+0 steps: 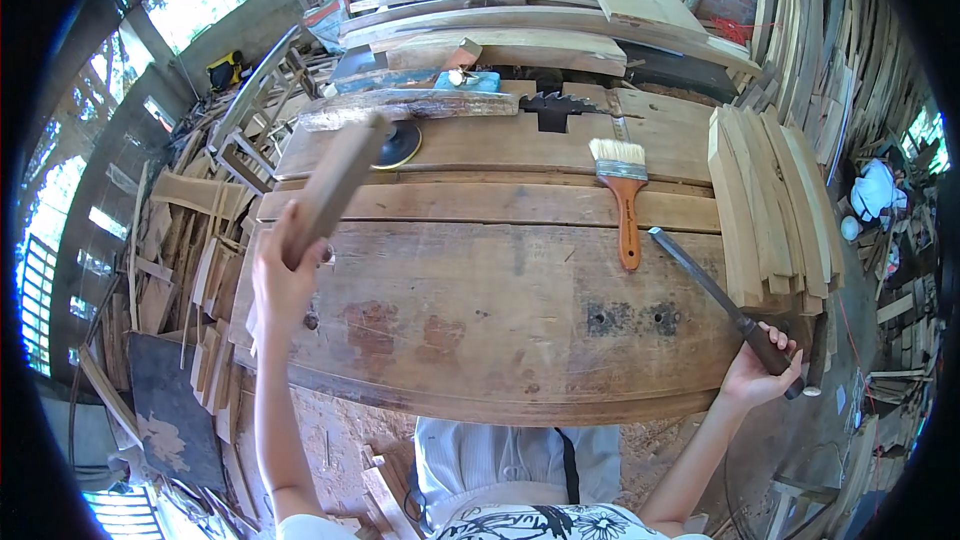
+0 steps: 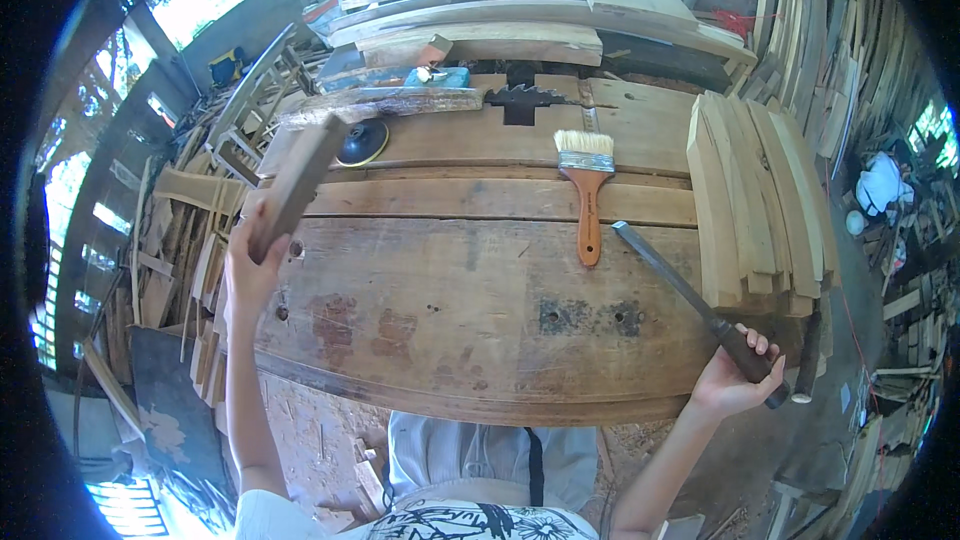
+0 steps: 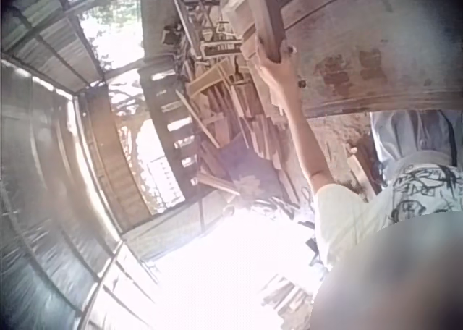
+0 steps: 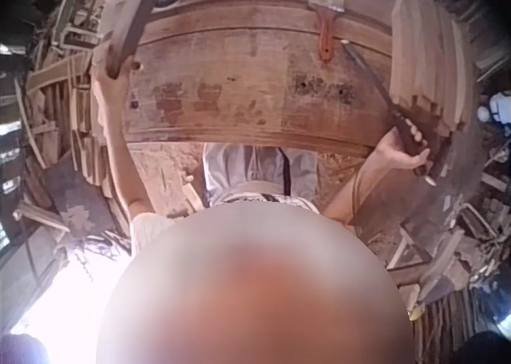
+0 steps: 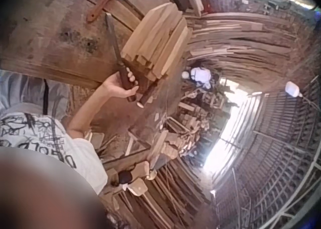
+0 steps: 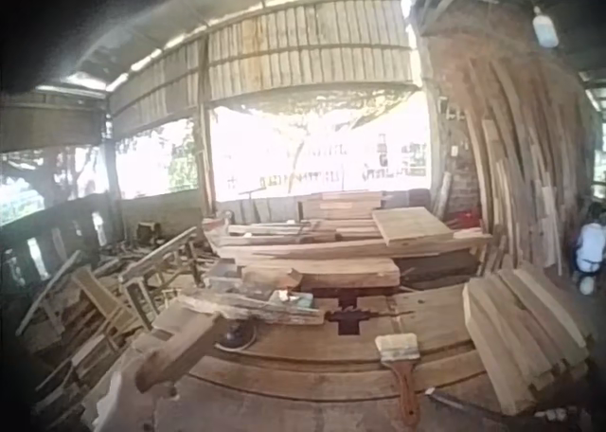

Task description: Sand and shape a piece of wood using a sanding block and a rasp tool.

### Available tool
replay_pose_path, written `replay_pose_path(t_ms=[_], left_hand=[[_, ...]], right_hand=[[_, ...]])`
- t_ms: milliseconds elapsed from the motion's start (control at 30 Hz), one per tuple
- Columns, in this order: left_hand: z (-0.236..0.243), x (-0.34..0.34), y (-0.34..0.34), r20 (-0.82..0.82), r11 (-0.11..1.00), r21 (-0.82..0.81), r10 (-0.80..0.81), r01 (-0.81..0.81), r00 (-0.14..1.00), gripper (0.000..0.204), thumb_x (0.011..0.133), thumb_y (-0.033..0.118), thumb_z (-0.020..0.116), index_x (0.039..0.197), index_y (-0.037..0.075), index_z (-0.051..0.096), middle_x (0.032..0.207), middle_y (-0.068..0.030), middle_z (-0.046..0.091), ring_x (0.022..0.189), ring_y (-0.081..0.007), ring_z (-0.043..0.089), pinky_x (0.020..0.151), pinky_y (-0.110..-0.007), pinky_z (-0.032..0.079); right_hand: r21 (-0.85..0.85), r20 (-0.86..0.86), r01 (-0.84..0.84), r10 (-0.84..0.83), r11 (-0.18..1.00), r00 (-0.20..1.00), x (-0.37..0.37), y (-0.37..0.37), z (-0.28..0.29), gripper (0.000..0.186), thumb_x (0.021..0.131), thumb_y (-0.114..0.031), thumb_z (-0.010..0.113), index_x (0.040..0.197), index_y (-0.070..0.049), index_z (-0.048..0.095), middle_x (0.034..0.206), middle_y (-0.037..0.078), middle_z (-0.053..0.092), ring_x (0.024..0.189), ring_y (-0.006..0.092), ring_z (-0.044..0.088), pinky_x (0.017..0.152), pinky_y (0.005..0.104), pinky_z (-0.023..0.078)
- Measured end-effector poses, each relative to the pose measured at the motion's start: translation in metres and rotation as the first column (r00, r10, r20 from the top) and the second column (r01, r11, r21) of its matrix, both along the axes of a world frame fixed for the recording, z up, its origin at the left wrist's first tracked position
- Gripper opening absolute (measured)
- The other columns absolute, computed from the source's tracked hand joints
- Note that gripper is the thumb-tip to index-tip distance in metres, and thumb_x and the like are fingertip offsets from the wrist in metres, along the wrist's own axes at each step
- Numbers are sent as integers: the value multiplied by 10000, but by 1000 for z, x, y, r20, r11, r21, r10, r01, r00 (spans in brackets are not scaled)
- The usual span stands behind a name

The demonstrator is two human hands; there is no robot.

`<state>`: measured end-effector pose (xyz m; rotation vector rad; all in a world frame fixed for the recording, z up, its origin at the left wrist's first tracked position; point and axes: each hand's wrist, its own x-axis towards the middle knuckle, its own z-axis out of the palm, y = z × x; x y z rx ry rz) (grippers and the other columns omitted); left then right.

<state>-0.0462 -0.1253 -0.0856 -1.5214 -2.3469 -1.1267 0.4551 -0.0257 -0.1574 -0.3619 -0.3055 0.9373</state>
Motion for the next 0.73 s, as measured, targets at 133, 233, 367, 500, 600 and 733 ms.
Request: replay_pose_path(t_ms=[133, 233, 367, 500, 600, 733], left_hand=[[-11, -63, 4, -79, 968, -105, 220, -228, 972, 520, 737, 253, 687, 1207, 133, 500, 1073, -161, 564, 987, -318, 542, 840, -410, 425], [-16, -85, 8, -46, 904, -216, 368, -369, 929, 539, 727, 358, 671, 1186, 122, 512, 1088, -150, 572, 1016, -310, 537, 861, -404, 415], [-32, -105, 16, -75, 883, -223, 408, -414, 910, 546, 735, 370, 656, 1187, 100, 507, 1099, -160, 569, 1034, -313, 525, 886, -402, 399], [-33, -106, 25, -58, 858, -271, 439, -437, 897, 558, 731, 379, 659, 1194, 110, 503, 1140, -167, 545, 1081, -309, 494, 916, -401, 379], [-35, -108, 28, -104, 822, -277, 489, -497, 866, 560, 730, 378, 660, 1197, 113, 502, 1149, -166, 539, 1093, -305, 485, 929, -398, 370], [-34, -104, 33, -123, 799, -305, 507, -518, 853, 565, 728, 378, 662, 1199, 111, 501, 1147, -167, 541, 1091, -304, 489, 930, -396, 372]], right_hand=[[29, -31, -38, 39, 999, 999, 2, 0, -2, 173, 834, -234, 535, 819, -78, 461, 724, 31, 444, 751, 174, 457, 821, 353, 386], [41, -39, -44, 46, 998, 998, 2, 0, 0, 162, 841, -227, 525, 817, -79, 465, 722, 29, 442, 745, 171, 455, 819, 352, 386], [38, -22, -31, 32, 999, 999, 1, 0, 0, 157, 850, -226, 514, 812, -82, 465, 715, 27, 438, 734, 168, 449, 811, 347, 385], [46, -17, -51, 52, 998, 999, 0, -1, 0, 171, 853, -221, 511, 796, -66, 467, 727, 32, 431, 746, 172, 447, 840, 350, 380], [36, -19, -41, 41, 999, 999, -1, 0, 0, 164, 848, -236, 518, 804, -85, 471, 711, 28, 439, 731, 168, 447, 814, 344, 382], [26, -22, -24, 25, 999, 999, -1, 0, 1, 163, 846, -238, 521, 814, -83, 481, 715, 30, 443, 741, 170, 452, 821, 345, 378]])
